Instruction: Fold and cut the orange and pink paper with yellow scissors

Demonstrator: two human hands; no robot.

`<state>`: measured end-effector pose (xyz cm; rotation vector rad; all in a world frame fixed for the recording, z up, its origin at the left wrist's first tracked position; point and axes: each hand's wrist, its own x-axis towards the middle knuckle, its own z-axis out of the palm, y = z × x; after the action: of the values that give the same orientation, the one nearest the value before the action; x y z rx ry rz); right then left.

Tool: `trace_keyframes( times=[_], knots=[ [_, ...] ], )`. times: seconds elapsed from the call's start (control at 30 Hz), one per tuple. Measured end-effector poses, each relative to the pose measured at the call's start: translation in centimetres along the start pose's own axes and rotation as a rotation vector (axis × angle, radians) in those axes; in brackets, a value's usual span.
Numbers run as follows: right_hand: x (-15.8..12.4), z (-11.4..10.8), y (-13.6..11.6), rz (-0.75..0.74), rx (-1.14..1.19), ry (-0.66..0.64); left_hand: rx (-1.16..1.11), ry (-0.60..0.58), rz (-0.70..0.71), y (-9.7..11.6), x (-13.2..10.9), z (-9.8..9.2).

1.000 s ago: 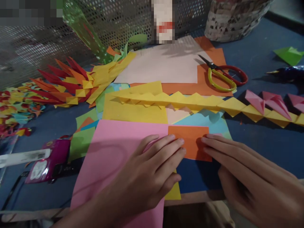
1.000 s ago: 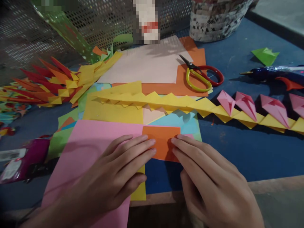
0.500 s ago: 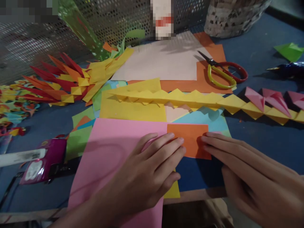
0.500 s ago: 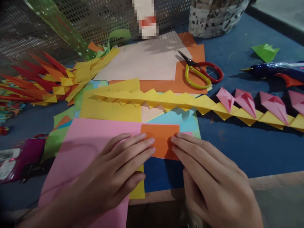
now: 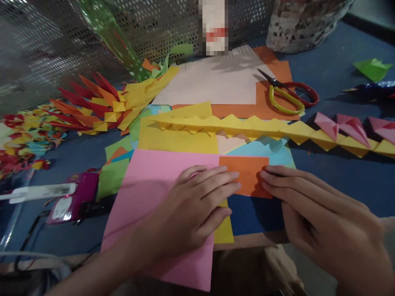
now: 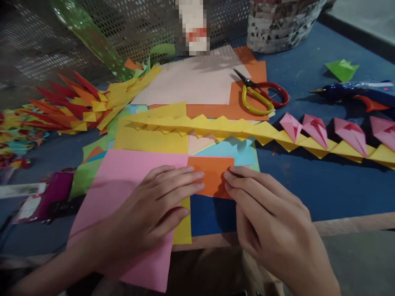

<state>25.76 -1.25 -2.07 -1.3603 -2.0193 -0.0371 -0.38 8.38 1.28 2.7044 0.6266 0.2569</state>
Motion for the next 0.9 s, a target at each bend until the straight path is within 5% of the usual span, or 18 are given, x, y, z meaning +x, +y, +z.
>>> trace_keyframes(
  times=[0.1, 0.27, 0.9],
  knots=[
    [-0.3, 0.2, 0.3, 0.001, 0.013, 0.018, -0.075, -0.066, -0.021, -0.4, 0.5, -1.1],
    [-0.4, 0.6, 0.6, -0.012, 0.039, 0.040, -0.059, 0.074, -0.025, -1.8, 1.9, -2.2],
    [0.2, 1.1, 0.4, -0.080, -0.037, 0.057, 0.122, -0.370, -0.116, -1.3, 9.2, -5.0]
  ],
)
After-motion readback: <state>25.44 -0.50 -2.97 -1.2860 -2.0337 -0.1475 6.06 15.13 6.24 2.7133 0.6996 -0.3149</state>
